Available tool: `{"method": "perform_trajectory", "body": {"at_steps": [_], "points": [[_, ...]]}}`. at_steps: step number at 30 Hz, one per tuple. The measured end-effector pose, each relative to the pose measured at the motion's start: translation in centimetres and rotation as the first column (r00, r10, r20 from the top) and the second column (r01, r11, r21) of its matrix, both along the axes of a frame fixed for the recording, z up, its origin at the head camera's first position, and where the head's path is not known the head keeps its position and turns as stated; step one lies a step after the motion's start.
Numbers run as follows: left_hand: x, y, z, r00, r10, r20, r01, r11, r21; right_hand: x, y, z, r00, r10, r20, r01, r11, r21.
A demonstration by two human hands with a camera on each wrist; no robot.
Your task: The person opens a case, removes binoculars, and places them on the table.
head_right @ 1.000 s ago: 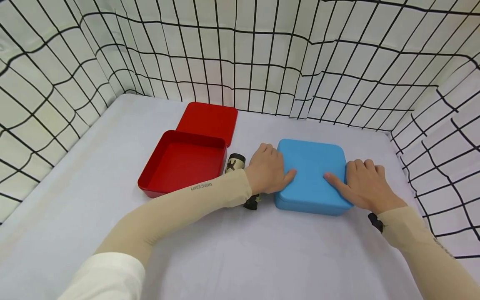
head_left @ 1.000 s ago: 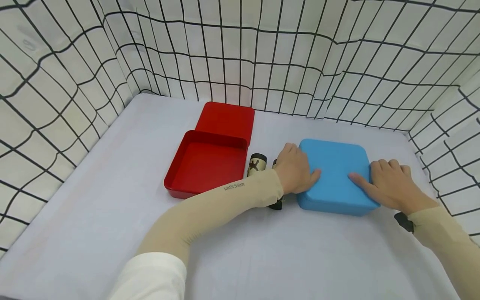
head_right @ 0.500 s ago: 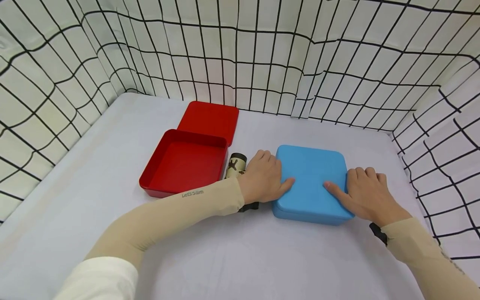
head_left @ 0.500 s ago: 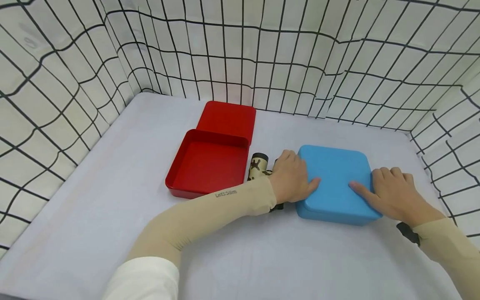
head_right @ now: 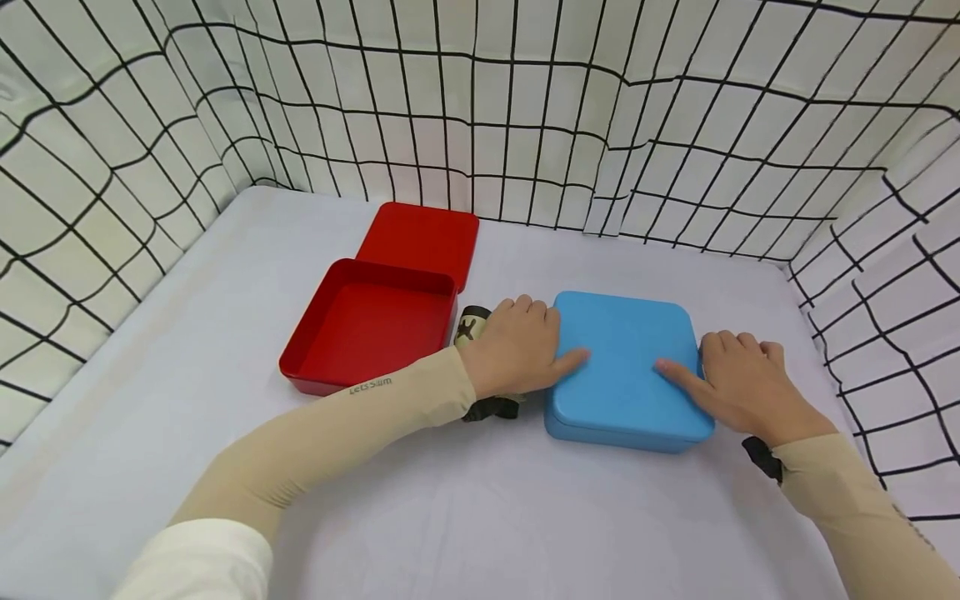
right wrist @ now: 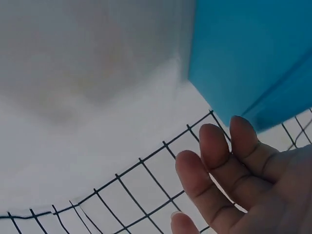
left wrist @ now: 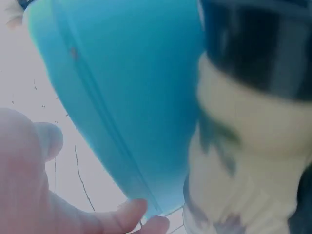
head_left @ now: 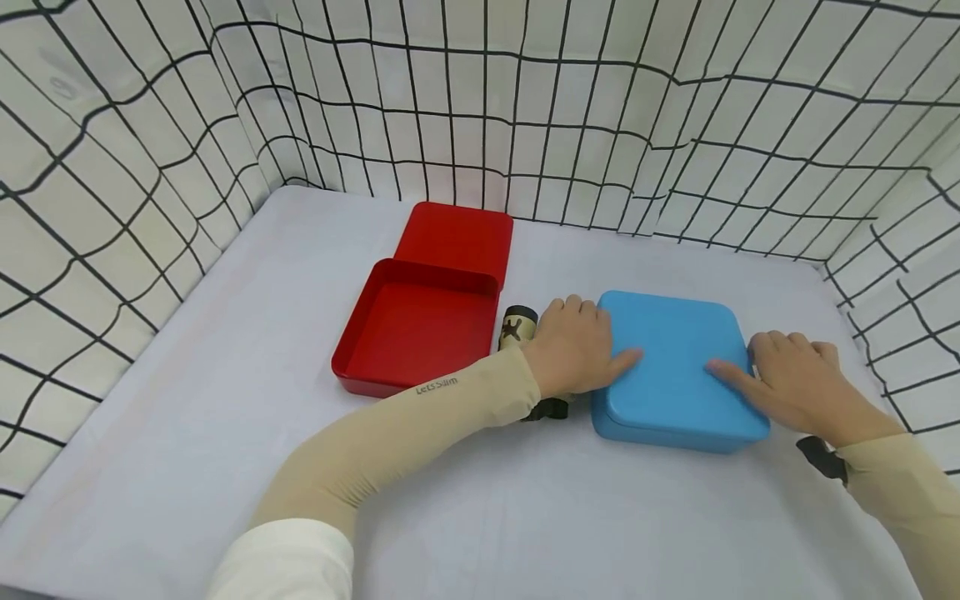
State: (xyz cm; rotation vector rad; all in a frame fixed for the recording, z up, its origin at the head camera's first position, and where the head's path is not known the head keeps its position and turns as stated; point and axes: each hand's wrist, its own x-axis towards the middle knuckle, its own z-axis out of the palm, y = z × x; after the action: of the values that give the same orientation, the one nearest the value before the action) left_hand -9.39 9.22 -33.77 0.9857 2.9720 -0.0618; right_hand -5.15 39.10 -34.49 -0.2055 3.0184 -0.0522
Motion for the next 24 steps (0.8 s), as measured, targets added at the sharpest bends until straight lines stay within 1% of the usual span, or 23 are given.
{"method": "perform_trajectory", "body": {"at_steps": [2, 5, 8, 9, 10, 11, 13, 15, 16, 17, 19, 22, 24], "points": [[-0.3, -0.2, 0.2, 1.0, 0.008, -0.015, -0.007, 0.998, 0.065, -0.3, 0.3, 0.1, 1.0, -0.015, 0.0, 0.015, 0.998, -0.055], [-0.6, -0.8, 0.3, 0.995, -0.008, -0.099, 0.026, 0.983, 0.182, -0.6, 0.7, 0.2, 0.999, -0.036, -0.031, 0.031, 0.989, -0.142], [-0.8, -1.3, 0.2, 0.986, -0.034, -0.163, 0.082, 0.951, 0.297, -0.7, 0.9, 0.3, 0.994, -0.066, -0.089, 0.045, 0.975, -0.216], [-0.9, -1.5, 0.1, 0.985, -0.047, -0.168, 0.102, 0.938, 0.331, -0.7, 1.0, 0.3, 0.992, -0.079, -0.096, 0.055, 0.971, -0.233], [-0.9, -1.6, 0.1, 0.986, -0.061, -0.154, 0.114, 0.925, 0.363, -0.8, 1.1, 0.3, 0.99, -0.095, -0.101, 0.066, 0.965, -0.255], [-1.0, -1.7, 0.1, 0.989, -0.074, -0.13, 0.12, 0.912, 0.392, -0.8, 1.1, 0.4, 0.989, -0.11, -0.101, 0.079, 0.959, -0.274], [-1.0, -1.9, 0.0, 0.994, -0.098, -0.05, 0.11, 0.885, 0.452, -0.9, 1.3, 0.5, 0.987, -0.14, -0.074, 0.11, 0.944, -0.311], [-1.1, -2.1, -0.1, 0.992, -0.115, 0.051, 0.074, 0.86, 0.504, -0.9, 1.5, 0.5, 0.986, -0.161, -0.033, 0.14, 0.929, -0.343], [-1.1, -2.2, -0.2, 0.988, -0.118, 0.104, 0.046, 0.849, 0.526, -1.0, 1.5, 0.5, 0.986, -0.167, -0.007, 0.154, 0.921, -0.358], [-1.1, -2.3, -0.2, 0.981, -0.118, 0.157, 0.014, 0.839, 0.544, -1.1, 1.6, 0.5, 0.985, -0.171, 0.021, 0.167, 0.912, -0.375], [-1.0, -2.4, -0.3, 0.961, -0.116, 0.253, -0.051, 0.821, 0.569, -1.3, 1.7, 0.4, 0.981, -0.172, 0.084, 0.191, 0.893, -0.408], [-1.1, -2.5, -0.4, 0.929, -0.117, 0.35, -0.116, 0.808, 0.578, -1.5, 1.8, 0.3, 0.969, -0.177, 0.17, 0.235, 0.867, -0.439], [-1.2, -2.5, -0.5, 0.907, -0.127, 0.401, -0.145, 0.801, 0.58, -1.7, 1.9, 0.2, 0.964, -0.172, 0.204, 0.249, 0.856, -0.454]]}}
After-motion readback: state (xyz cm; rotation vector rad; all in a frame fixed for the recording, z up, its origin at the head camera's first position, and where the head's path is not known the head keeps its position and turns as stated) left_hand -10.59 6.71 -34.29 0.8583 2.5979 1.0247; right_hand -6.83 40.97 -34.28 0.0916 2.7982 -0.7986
